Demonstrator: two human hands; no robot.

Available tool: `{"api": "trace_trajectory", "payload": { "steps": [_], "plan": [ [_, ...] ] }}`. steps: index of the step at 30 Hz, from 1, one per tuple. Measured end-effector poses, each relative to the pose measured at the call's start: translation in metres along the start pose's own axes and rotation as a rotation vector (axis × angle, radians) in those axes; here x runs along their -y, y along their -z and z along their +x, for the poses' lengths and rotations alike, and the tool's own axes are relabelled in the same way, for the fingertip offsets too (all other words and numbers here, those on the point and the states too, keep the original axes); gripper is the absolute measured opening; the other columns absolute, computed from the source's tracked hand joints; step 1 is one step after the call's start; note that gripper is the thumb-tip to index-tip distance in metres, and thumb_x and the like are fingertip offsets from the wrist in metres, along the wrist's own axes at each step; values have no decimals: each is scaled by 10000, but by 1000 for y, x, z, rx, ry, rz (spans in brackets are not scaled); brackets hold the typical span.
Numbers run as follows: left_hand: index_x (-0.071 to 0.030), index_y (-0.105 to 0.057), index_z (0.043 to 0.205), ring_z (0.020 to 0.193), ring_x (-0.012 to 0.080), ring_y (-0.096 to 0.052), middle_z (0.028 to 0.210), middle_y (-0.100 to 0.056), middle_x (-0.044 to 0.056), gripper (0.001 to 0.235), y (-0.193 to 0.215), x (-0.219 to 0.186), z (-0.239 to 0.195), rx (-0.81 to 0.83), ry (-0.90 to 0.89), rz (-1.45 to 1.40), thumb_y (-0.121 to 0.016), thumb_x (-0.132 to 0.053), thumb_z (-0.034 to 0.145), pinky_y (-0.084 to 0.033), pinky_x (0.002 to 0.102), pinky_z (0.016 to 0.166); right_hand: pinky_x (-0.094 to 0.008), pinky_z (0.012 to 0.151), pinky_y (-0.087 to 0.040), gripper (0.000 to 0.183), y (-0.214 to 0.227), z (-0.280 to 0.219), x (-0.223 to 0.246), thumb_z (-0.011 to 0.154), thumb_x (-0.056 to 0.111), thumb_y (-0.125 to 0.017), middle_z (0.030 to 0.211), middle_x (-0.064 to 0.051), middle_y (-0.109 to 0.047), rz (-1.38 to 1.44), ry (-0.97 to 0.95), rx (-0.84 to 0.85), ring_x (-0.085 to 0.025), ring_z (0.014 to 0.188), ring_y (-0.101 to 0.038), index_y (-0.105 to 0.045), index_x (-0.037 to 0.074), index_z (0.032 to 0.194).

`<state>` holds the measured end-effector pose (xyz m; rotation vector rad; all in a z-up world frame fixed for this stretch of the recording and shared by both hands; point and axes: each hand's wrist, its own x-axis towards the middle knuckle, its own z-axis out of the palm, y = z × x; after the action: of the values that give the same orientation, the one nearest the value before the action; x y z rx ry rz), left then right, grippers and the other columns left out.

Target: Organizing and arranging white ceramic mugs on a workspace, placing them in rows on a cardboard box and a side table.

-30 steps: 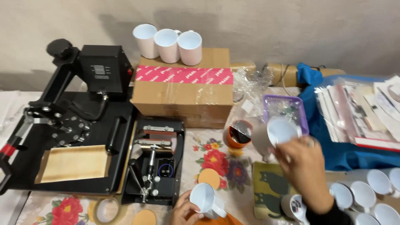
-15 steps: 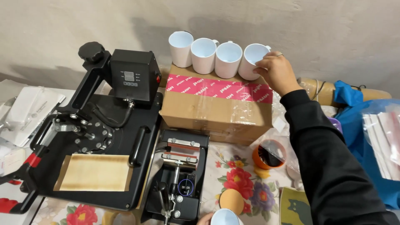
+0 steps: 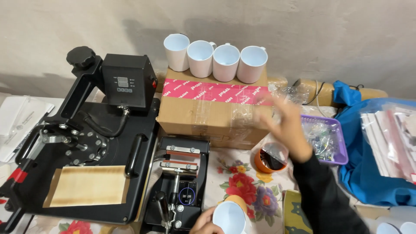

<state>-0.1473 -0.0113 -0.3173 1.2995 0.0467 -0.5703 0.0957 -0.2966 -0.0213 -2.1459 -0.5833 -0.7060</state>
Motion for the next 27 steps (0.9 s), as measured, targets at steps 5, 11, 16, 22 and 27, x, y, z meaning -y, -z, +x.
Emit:
{"api": "trace_trajectory", "payload": {
  "steps": [5, 11, 16, 22, 27],
  "plan": [
    [-228, -833, 867, 1252, 267, -629, 1489, -509, 19, 188, -45, -179, -15, -177, -496, 567, -923, -228, 701, -462, 383, 1050, -578, 1026, -453, 948, 9, -99, 78, 644, 668, -722, 1277, -238, -671, 313, -75, 242, -471, 1245, -593, -608, 10, 1318],
    [-65, -668, 849, 1295, 388, -585, 1446, -523, 246, 146, -76, -295, 11, -228, -823, 747, -753, -10, 745, -451, 412, 1058, -383, 1085, -475, 956, -7, -121, 76, 619, 381, -910, 1434, -133, -600, 262, -335, 247, -233, 1281, -610, -501, 61, 1422],
    [63, -701, 827, 1153, 583, -584, 1351, -540, 388, 84, -85, -372, 80, -296, -816, 853, -740, 47, 755, -491, 595, 951, -493, 892, -569, 695, -45, -45, 31, 760, 141, -851, 1211, -221, -709, 188, -339, -34, -400, 1102, -682, -577, -3, 1382],
    [-47, -739, 895, 1184, 468, -623, 1404, -565, 206, 158, -31, -384, 169, -358, -643, 919, -823, -103, 774, -522, 549, 976, -483, 885, -586, 635, -94, 2, 9, 840, 42, -787, 1292, -242, -651, 424, -390, -114, -431, 1174, -611, -526, 39, 1419],
    [-125, -725, 878, 1193, 391, -642, 1421, -583, 112, 193, 30, -395, 203, -128, -648, 1108, -846, -122, 727, -518, 476, 1014, -496, 890, -592, 722, -127, -1, 15, 848, 76, -787, 1340, -312, -586, 347, -350, -146, -472, 1227, -557, -444, 12, 1479]
  ]
}}
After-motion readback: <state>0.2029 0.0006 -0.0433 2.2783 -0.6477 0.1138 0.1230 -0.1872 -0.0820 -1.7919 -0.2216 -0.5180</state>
